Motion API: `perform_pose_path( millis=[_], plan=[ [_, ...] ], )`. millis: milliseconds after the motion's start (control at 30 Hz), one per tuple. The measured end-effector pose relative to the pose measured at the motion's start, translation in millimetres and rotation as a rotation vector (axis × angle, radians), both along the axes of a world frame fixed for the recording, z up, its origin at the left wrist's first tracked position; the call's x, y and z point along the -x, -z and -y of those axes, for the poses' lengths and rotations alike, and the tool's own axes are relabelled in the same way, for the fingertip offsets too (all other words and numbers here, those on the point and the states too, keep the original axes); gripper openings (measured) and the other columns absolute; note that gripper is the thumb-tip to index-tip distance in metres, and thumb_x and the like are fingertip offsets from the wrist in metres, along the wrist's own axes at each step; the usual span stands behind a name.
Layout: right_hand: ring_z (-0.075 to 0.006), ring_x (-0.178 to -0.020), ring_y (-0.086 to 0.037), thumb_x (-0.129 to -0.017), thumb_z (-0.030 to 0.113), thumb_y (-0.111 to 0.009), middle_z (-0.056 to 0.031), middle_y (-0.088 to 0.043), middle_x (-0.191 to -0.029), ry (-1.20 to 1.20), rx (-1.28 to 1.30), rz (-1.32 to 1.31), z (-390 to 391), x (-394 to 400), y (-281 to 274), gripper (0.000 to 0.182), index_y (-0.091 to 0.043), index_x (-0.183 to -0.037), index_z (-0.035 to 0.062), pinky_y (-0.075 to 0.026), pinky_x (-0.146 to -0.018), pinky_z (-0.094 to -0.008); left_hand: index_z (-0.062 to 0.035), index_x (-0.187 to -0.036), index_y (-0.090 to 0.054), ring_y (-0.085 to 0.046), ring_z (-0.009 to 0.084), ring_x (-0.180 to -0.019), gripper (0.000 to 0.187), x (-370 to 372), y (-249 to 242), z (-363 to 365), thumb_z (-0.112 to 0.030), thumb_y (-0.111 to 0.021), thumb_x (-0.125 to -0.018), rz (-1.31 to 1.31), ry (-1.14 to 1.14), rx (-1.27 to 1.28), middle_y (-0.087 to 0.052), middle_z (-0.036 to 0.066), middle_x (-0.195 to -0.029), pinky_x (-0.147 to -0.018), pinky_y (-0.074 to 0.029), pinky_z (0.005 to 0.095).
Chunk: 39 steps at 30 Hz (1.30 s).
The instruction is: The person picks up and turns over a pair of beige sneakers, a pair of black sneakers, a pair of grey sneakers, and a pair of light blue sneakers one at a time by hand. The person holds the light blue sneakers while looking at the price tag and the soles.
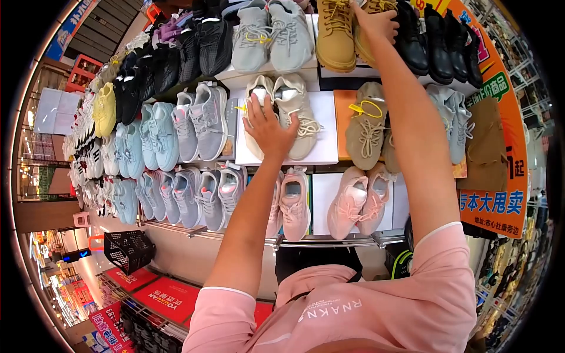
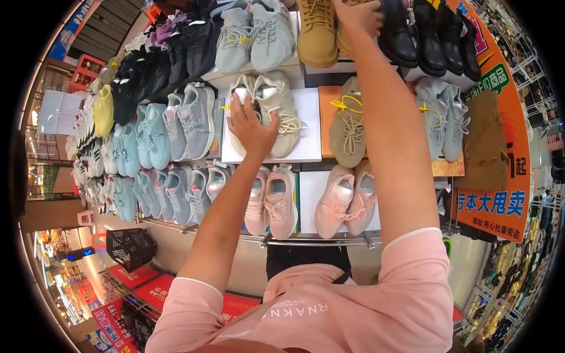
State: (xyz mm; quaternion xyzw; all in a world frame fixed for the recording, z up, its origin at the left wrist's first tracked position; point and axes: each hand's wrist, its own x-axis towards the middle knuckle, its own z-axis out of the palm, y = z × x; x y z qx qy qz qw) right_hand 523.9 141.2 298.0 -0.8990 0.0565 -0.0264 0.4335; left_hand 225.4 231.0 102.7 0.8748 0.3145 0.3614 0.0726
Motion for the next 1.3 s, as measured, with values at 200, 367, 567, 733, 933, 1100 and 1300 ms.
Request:
perform_pose_path(
  millis=[200,367,567,733,933,1100,1300],
  plan=[
    [-0.0443,-0.139,-0.040,-0.072,0.069,-0.076,-0.0279,-0.036,-0.151,0.018,-0.061,0.013,5.5,-22.9,22.0,0.114,-0.030,-0.153,0.0025,-0.038,-0.111,-0.0531,-0.0118,-0.149,-0.041,-0.023,0.0355,-0.151,0.083,-1.0,0.9,0.2,-0.047,-0.069,-0.079,0.001,-0.007,-0.006,-0.026,0.016,-0.163,-0.116,-0.016,0.0623],
    [-0.0469,-0.136,-0.043,-0.074,0.066,-0.074,-0.0301,-0.039,-0.148,-0.021,-0.067,0.062,7.7,-26.5,30.1,0.106,-0.036,-0.148,0.0000,-0.040,-0.110,-0.0513,-0.0126,-0.149,-0.041,-0.023,0.0361,-0.151,0.084,-0.3,-0.2,-0.2,-0.048,-0.069,-0.078,0.007,0.004,0.006,-0.026,0.015,-0.163,-0.116,-0.016,0.0630],
    [-0.0484,-0.135,-0.044,-0.076,0.065,-0.073,-0.0319,-0.039,-0.149,-0.062,-0.065,0.091,9.4,-53.7,48.6,0.100,-0.040,-0.146,0.0009,-0.040,-0.111,-0.0498,-0.0135,-0.148,-0.043,-0.023,0.0359,-0.150,0.083,1.4,1.3,0.9,-0.048,-0.070,-0.077,0.011,0.000,0.015,-0.027,0.015,-0.163,-0.116,-0.016,0.0630],
    [-0.0355,-0.114,-0.056,-0.085,0.053,-0.075,-0.0222,-0.055,-0.128,-0.165,0.062,0.905,27.6,10.3,53.8,0.080,-0.049,-0.136,-0.0030,-0.045,-0.096,-0.0469,-0.0120,-0.147,-0.042,-0.025,0.0370,-0.148,0.083,1.3,-5.3,0.6,-0.049,-0.071,-0.078,-0.018,-0.009,0.024,-0.027,0.015,-0.161,-0.116,-0.017,0.0632],
    [-0.0400,-0.121,-0.053,-0.076,0.049,-0.082,-0.0269,-0.059,-0.124,-0.497,-0.273,0.506,-14.9,206.5,156.6,0.079,-0.056,-0.126,-0.0056,-0.044,-0.101,-0.0478,-0.0165,-0.151,-0.042,-0.021,0.0360,-0.151,0.088,6.7,-9.2,3.6,-0.051,-0.070,-0.074,0.051,0.037,0.106,-0.026,0.014,-0.164,-0.118,-0.012,0.0610],
    [-0.0455,-0.122,-0.055,-0.065,0.062,-0.084,-0.0323,-0.059,-0.127,-0.476,-0.313,-0.105,-30.7,218.7,162.9,0.100,-0.054,-0.130,-0.0079,-0.044,-0.104,-0.0468,-0.0171,-0.149,-0.046,-0.023,0.0369,-0.150,0.079,10.3,-9.4,-2.3,-0.039,-0.066,-0.076,0.109,0.087,0.142,-0.029,0.015,-0.162,-0.119,-0.009,0.0602],
    [-0.0425,-0.110,-0.065,-0.060,0.059,-0.086,-0.0288,-0.067,-0.116,-0.649,-0.050,-0.088,-18.6,195.1,180.5,0.098,-0.056,-0.125,-0.0084,-0.052,-0.095,-0.0441,-0.0148,-0.148,-0.047,-0.027,0.0359,-0.149,0.071,11.0,-4.9,-7.3,-0.031,-0.059,-0.081,0.204,0.117,0.185,-0.033,0.012,-0.161,-0.120,-0.009,0.0589]
  ],
)
